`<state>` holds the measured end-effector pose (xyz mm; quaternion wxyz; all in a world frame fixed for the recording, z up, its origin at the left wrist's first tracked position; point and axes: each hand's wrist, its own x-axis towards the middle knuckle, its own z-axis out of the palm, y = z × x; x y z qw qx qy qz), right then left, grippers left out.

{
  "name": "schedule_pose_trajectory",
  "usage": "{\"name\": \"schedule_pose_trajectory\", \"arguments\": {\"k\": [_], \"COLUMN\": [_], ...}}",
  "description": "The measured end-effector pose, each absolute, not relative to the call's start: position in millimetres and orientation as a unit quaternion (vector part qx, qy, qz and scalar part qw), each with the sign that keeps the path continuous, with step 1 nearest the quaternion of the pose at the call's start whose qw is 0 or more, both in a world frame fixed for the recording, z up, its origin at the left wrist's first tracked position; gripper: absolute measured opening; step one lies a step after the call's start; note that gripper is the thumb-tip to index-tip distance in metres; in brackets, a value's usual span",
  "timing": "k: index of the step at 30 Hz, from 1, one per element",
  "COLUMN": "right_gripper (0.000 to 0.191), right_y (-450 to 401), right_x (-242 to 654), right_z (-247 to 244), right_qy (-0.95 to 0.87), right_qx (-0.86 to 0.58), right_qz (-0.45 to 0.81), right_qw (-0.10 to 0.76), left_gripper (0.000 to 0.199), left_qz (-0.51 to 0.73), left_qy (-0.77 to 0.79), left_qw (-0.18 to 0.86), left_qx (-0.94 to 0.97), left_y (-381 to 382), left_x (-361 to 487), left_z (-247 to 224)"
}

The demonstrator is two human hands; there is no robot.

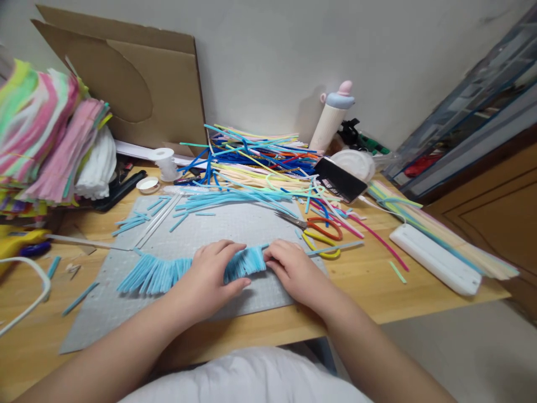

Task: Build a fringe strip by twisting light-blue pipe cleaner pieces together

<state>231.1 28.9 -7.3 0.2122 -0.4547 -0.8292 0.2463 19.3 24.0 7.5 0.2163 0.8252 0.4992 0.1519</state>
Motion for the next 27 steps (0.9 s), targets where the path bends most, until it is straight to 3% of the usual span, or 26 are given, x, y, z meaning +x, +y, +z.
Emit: {"name": "schedule_pose_trajectory", "arguments": {"k": [9, 16, 20, 27], "right_gripper": [0.009, 0.01, 0.009, 0.009], "right_y": [25, 25, 27, 26], "right_x": [230, 230, 232, 229], "right_z": [-6, -8, -8, -10], "right_qy": [-0.836, -0.833, -0.824, -0.827], "right_qx": [-0.479, -0.478, -0.479, -0.473], "right_qz": [0.195, 0.205, 0.224, 0.225], "right_qw": [0.184, 0.189, 0.203, 0.204], "left_gripper": [0.044, 0.008, 0.015, 0.007], "left_qz": [0.158, 0.164, 0.16, 0.17], "left_qy": [0.507, 0.516, 0.525, 0.529], "left_qw": [0.218, 0.195, 0.168, 0.164], "left_qx": [0.819, 0.818, 0.819, 0.815], "left_y": [24, 21, 20, 18], "left_x": [21, 26, 29, 31], "left_z": [6, 6, 2, -1]}}
